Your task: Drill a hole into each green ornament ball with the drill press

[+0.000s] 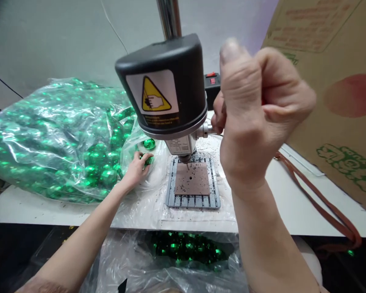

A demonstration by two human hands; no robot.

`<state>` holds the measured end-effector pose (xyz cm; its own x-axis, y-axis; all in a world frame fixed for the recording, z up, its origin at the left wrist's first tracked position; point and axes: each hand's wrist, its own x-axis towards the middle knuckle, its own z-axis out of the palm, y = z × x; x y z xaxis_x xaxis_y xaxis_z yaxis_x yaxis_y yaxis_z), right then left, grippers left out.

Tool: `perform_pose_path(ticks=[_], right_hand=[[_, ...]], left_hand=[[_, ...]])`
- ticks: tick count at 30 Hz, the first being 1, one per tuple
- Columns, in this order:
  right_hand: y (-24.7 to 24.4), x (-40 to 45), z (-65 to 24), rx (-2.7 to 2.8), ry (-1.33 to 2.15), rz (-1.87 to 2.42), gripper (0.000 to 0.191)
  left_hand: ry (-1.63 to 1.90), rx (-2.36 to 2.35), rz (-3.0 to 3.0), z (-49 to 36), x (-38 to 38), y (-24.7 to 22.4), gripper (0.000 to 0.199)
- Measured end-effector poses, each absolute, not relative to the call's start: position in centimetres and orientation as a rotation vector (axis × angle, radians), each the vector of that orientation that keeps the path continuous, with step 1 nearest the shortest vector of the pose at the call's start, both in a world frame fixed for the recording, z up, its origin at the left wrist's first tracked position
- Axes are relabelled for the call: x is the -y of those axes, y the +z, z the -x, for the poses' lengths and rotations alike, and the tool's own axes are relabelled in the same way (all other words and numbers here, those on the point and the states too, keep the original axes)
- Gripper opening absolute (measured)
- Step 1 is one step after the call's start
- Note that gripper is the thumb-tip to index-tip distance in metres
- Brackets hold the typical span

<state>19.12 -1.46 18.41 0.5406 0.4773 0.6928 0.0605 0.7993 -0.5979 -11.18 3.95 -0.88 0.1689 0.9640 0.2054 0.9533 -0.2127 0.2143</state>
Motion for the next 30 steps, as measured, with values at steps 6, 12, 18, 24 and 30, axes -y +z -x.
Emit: perform_pose_path(ticks=[6,12,18,24,30], right_hand=[[18.9,1.5,-18.8,0.889,0.362,0.685,0.059],[18.6,0.8,-19.4,0.935,0.230,0.645,0.054],[18.5,0.9,-19.5,0.944,0.259,0.628,0.052],[18.7,1.9,-18.6,0.886,0.310,0.614,0.042],[18.5,1.8,-18.9,0.925,0.295,0.645,0.041]], left_hand=[[0.756,-1.864,-2.462,11.3,-3.5,-1.2,0.040],[0.849,-1.673,-2.758,8.7,1.8,1.1,0.021],[-0.139,-1.248,-2.963,4.7,8.6,3.2,0.088],[-0.678,-1.356,-2.862,0.8,8.7,5.3,0.104],[-0.933,-1.467,-2.664,0.1,6.0,6.6,0.109]])
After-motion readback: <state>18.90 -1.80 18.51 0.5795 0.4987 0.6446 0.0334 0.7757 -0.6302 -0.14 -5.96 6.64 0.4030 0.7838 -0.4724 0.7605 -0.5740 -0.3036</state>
